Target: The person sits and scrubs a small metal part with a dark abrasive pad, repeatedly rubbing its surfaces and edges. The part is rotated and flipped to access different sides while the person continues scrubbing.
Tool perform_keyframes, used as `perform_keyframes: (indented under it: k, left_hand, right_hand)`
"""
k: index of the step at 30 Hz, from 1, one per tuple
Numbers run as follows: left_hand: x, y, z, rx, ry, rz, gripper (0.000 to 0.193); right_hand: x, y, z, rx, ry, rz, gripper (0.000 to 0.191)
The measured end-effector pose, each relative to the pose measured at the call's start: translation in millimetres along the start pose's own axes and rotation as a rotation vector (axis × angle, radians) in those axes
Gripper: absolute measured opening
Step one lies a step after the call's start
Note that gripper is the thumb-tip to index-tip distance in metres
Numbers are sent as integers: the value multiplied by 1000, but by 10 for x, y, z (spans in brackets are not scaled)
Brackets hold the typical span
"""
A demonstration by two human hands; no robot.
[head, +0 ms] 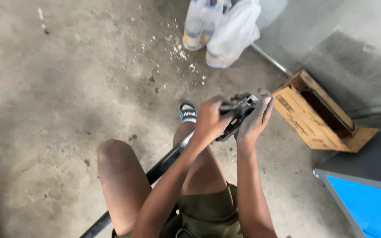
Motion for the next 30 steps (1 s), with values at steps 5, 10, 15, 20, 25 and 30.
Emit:
perform_keyframes:
  k: [5, 10, 15, 20, 25, 30]
  left_hand:
    - [-147, 99, -27, 64, -3, -80, 26]
    - [-607, 445, 12, 206, 5, 45, 32]
    - [-215, -53, 170, 151, 101, 13, 31]
    - [-266, 6, 376, 243, 115, 18, 20]
    - [-423, 170, 409, 336, 115, 5, 20]
    - [-93, -191, 528, 321, 6, 23, 24]
  right_hand:
    - [-40, 47, 4, -23, -20, -1, 37]
    - [-126, 51, 43, 113, -36, 3, 44]
    - [-134, 132, 27, 180, -41, -20, 50]
    - [-156, 181, 56, 146, -66, 0, 55]
    - [-271, 254, 141, 288, -86, 13, 53]
    - [-208, 359, 153, 187, -102, 119, 59]
Point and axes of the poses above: each hand's wrist, its own x-axis towards the middle knuckle, its own y-axis out of the back of the hand, z = x × y, the point moved 2 cm from there along x, towards the middle knuckle, and after that the axes turned 9 degrees about x, right-handed, at the moved point
